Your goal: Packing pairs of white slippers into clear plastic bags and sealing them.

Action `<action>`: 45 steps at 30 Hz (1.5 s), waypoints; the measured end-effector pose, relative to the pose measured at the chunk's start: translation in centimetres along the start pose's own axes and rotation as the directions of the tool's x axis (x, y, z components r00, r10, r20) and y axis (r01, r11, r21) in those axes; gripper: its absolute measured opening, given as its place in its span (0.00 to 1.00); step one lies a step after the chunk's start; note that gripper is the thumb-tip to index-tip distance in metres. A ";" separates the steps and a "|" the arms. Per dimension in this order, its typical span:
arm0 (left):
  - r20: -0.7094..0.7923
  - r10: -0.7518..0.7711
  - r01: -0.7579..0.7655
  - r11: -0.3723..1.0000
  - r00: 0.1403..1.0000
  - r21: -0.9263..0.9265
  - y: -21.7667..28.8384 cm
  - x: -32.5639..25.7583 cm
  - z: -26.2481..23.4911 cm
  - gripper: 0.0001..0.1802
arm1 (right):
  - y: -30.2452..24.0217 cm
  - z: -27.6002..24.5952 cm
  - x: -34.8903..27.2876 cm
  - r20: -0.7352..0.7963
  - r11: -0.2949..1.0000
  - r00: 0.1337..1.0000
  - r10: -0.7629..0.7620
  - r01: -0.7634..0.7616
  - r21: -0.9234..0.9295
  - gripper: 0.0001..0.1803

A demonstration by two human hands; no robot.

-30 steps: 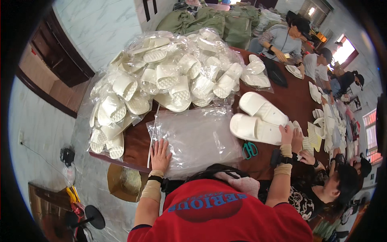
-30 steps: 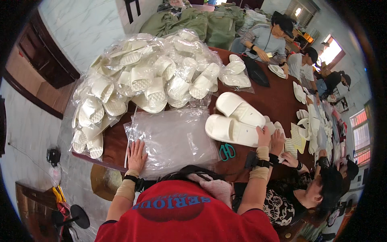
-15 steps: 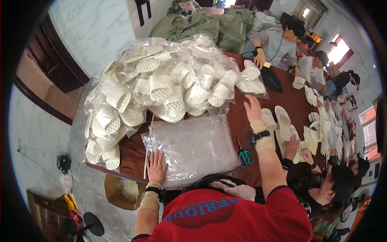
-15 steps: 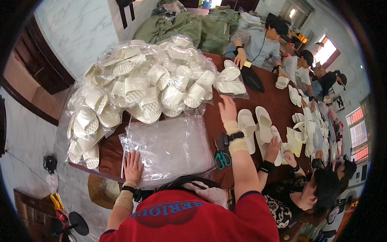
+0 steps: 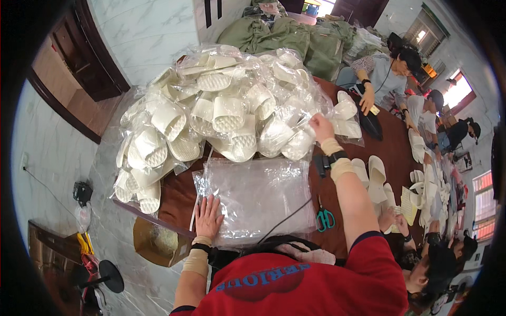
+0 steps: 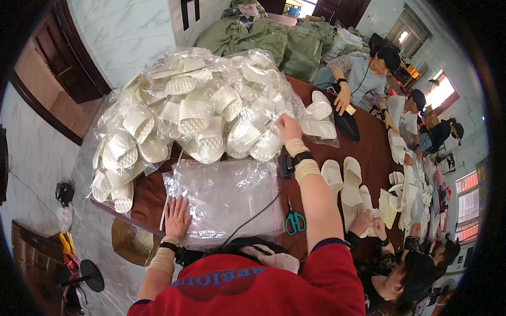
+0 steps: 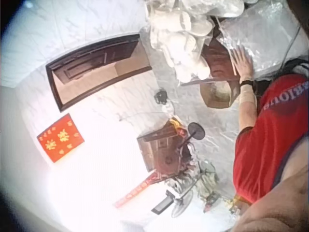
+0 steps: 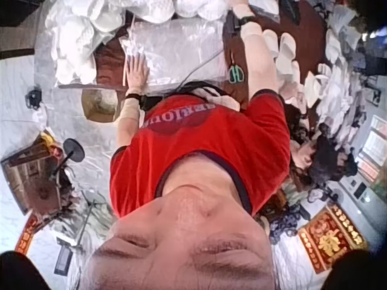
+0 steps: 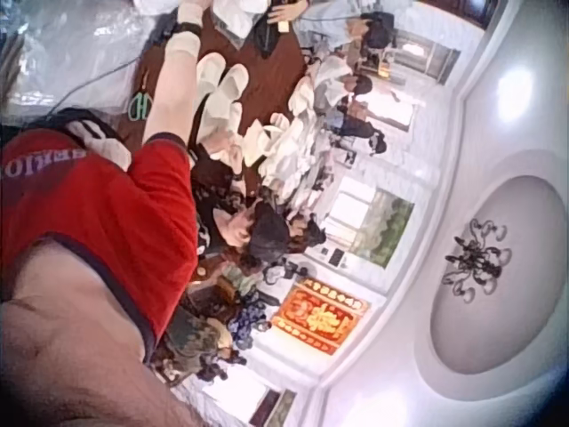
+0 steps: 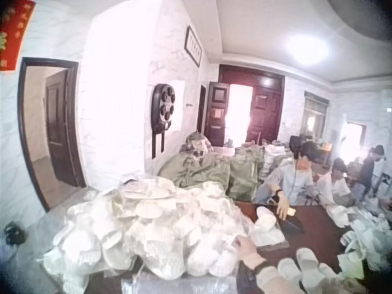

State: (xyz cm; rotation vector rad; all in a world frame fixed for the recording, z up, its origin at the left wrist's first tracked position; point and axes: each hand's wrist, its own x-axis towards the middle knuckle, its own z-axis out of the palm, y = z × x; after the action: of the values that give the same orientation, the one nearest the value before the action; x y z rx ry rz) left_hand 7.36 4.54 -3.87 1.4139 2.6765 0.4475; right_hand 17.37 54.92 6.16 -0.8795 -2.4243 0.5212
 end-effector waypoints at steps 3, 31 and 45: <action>-0.020 -0.016 0.017 1.000 1.000 0.012 -0.5 -0.6 0.3 0.35 | -4.5 -5.1 -0.6 -0.023 0.985 0.997 -0.074 0.077 0.154 0.13; -0.079 0.019 -0.015 0.999 0.997 0.046 -2.2 -1.3 3.3 0.25 | -8.6 2.5 -21.9 0.331 0.978 0.935 -0.127 0.064 0.196 0.09; -0.067 0.071 -0.065 0.994 0.995 0.086 -2.9 -1.1 3.9 0.22 | -10.7 4.8 -23.2 0.600 0.937 0.799 -0.018 0.224 -0.269 0.24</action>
State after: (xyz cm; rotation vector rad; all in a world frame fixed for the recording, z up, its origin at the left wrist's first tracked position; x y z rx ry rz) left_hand 6.52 2.94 -8.50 1.5442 2.7392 0.4013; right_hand 24.83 30.77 0.13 -0.7519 -3.1955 0.3828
